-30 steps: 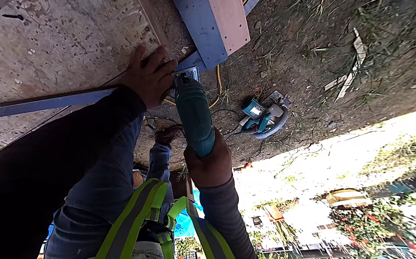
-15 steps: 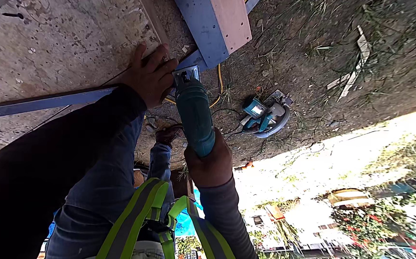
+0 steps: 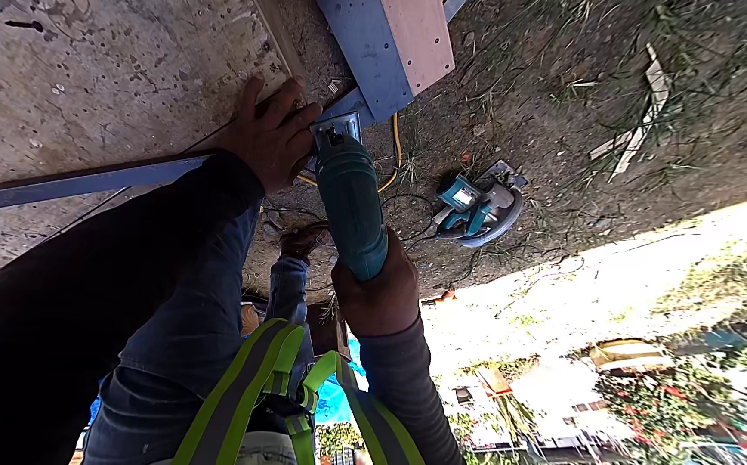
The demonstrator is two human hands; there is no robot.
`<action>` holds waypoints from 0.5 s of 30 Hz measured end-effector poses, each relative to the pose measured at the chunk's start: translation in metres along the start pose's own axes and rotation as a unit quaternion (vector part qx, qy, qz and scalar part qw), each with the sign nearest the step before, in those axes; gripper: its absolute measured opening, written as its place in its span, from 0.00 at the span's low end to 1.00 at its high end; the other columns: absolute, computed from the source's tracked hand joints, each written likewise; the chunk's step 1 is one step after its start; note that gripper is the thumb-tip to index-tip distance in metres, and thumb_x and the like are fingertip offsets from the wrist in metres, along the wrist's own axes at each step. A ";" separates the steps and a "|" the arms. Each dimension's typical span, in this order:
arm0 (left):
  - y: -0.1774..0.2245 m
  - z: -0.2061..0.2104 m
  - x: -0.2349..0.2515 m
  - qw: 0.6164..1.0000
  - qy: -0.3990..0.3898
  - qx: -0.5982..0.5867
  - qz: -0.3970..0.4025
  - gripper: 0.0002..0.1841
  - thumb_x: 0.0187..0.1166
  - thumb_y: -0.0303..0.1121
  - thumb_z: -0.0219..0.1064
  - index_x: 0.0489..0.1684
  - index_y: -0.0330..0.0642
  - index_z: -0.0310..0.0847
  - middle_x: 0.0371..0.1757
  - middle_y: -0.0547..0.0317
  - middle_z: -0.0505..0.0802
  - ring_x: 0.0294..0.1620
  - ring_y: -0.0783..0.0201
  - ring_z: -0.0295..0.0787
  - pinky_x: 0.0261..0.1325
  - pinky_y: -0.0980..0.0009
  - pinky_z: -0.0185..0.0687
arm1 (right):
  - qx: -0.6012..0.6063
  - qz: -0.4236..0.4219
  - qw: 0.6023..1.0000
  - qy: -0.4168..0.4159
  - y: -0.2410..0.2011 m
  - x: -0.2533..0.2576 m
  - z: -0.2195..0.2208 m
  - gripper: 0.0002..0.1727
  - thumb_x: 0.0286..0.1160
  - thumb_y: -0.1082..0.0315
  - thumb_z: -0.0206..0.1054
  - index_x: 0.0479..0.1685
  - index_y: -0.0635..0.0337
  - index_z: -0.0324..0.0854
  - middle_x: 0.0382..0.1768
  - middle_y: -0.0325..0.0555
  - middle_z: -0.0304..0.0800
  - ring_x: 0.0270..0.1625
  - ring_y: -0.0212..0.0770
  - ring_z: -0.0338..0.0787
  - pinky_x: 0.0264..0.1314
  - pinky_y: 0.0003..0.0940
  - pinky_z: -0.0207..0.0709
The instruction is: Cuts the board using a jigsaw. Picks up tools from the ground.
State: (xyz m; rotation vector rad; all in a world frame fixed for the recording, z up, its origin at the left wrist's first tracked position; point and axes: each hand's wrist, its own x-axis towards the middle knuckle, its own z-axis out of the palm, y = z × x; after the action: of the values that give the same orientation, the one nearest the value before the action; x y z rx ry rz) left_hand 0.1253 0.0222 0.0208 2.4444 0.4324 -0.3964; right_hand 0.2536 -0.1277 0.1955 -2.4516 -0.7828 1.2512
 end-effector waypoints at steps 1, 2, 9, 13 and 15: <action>0.000 0.000 0.000 1.000 0.002 -0.001 0.000 0.15 0.86 0.43 0.58 0.46 0.40 0.83 0.88 0.51 0.74 0.94 0.41 0.53 0.86 0.28 0.36 | 0.000 0.002 1.000 -0.002 0.000 0.000 0.000 0.27 0.53 0.65 0.74 0.55 0.73 0.82 0.38 0.54 0.91 0.32 0.42 0.90 0.33 0.41 0.85; -0.001 0.000 0.001 1.000 0.003 -0.003 0.001 0.15 0.86 0.43 0.57 0.46 0.40 0.83 0.88 0.51 0.74 0.94 0.41 0.53 0.86 0.28 0.36 | 0.002 0.004 1.000 -0.003 0.000 0.000 -0.001 0.28 0.53 0.65 0.74 0.56 0.74 0.82 0.38 0.54 0.91 0.32 0.42 0.90 0.33 0.42 0.85; 0.000 0.003 0.000 1.000 0.009 0.023 -0.009 0.18 0.88 0.49 0.56 0.47 0.42 0.82 0.88 0.53 0.74 0.94 0.43 0.53 0.88 0.30 0.37 | 0.112 0.116 0.982 0.103 0.040 -0.023 -0.002 0.23 0.57 0.63 0.74 0.52 0.70 0.83 0.33 0.41 0.91 0.34 0.26 0.91 0.40 0.26 0.88; 0.003 0.005 0.001 0.999 0.006 0.039 -0.020 0.20 0.89 0.50 0.56 0.47 0.40 0.82 0.87 0.51 0.75 0.94 0.42 0.54 0.88 0.30 0.38 | 0.239 0.224 0.932 0.156 0.119 -0.016 0.013 0.22 0.58 0.67 0.73 0.53 0.69 0.79 0.37 0.45 0.94 0.39 0.36 0.95 0.45 0.37 0.92; 0.003 0.005 0.002 0.999 -0.001 0.044 -0.025 0.22 0.88 0.51 0.56 0.52 0.40 0.83 0.88 0.52 0.74 0.94 0.41 0.53 0.89 0.30 0.35 | 0.262 0.260 0.912 0.177 0.167 -0.003 0.032 0.23 0.64 0.69 0.72 0.59 0.70 0.78 0.43 0.50 0.94 0.45 0.40 0.96 0.50 0.42 0.92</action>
State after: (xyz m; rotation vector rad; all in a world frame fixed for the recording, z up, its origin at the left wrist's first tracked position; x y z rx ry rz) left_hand 0.1275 0.0177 0.0181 2.5232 0.4850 -0.4475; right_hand 0.2826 -0.2658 0.0997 -2.3667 0.2991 0.9417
